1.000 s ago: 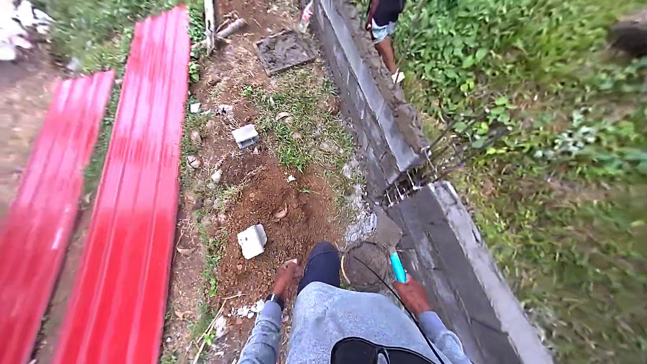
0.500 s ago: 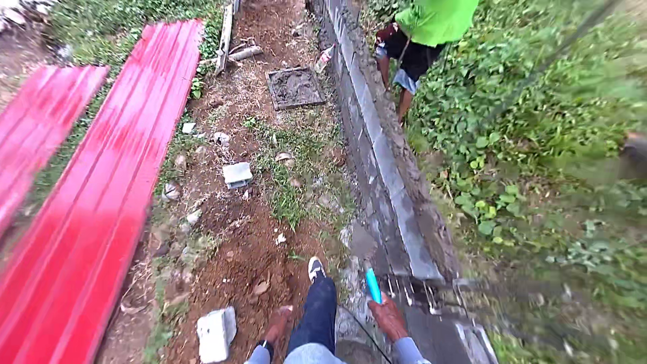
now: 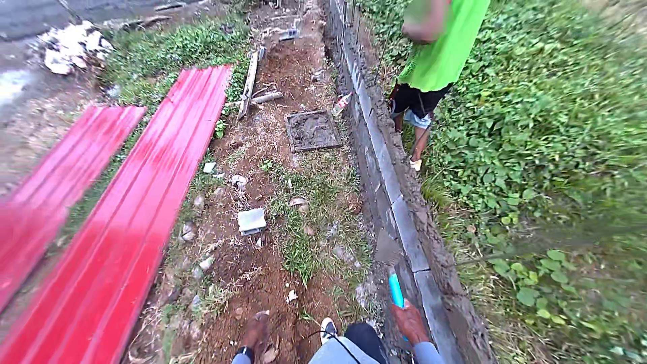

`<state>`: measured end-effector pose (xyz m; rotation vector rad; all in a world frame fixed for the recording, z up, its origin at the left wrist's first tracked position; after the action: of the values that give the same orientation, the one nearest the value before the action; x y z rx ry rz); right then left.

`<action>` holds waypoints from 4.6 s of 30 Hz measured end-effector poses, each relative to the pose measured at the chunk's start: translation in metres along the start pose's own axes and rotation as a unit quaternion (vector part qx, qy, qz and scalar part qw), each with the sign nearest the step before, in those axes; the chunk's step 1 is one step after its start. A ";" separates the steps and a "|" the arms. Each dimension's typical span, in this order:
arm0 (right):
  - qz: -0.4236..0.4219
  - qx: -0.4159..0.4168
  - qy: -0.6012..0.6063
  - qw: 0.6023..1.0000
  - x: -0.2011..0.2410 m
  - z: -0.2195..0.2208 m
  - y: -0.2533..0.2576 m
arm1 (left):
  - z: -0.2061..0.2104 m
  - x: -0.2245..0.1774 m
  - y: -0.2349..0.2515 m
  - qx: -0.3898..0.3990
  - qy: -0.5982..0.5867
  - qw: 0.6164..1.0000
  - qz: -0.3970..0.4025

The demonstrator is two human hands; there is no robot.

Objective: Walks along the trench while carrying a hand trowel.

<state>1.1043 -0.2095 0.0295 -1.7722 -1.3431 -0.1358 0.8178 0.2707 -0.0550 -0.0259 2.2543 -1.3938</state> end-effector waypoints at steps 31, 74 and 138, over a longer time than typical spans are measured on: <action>-0.017 0.117 -0.062 0.991 0.439 -0.013 0.416 | 0.083 -0.269 0.197 -0.005 -0.018 0.978 -0.207; 0.025 0.169 -0.189 0.967 1.036 0.025 1.090 | 0.085 -1.435 0.517 0.148 0.160 0.958 0.187; -0.131 0.305 -0.290 0.898 1.008 0.426 1.507 | 0.095 -1.499 0.815 0.251 0.522 0.813 0.054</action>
<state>2.5832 0.7755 -0.5282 -1.1162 -1.7895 0.6566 2.3676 0.9771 -0.1924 1.3206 2.4310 -2.2275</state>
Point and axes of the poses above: each hand's wrist, its own y-axis towards the middle knuckle, its own z-axis out of the palm, x = y × z, the point moved 8 cm from there along y, towards the middle knuckle, and after that the axes turned 8 degrees about -z, right-handed, at the moved point
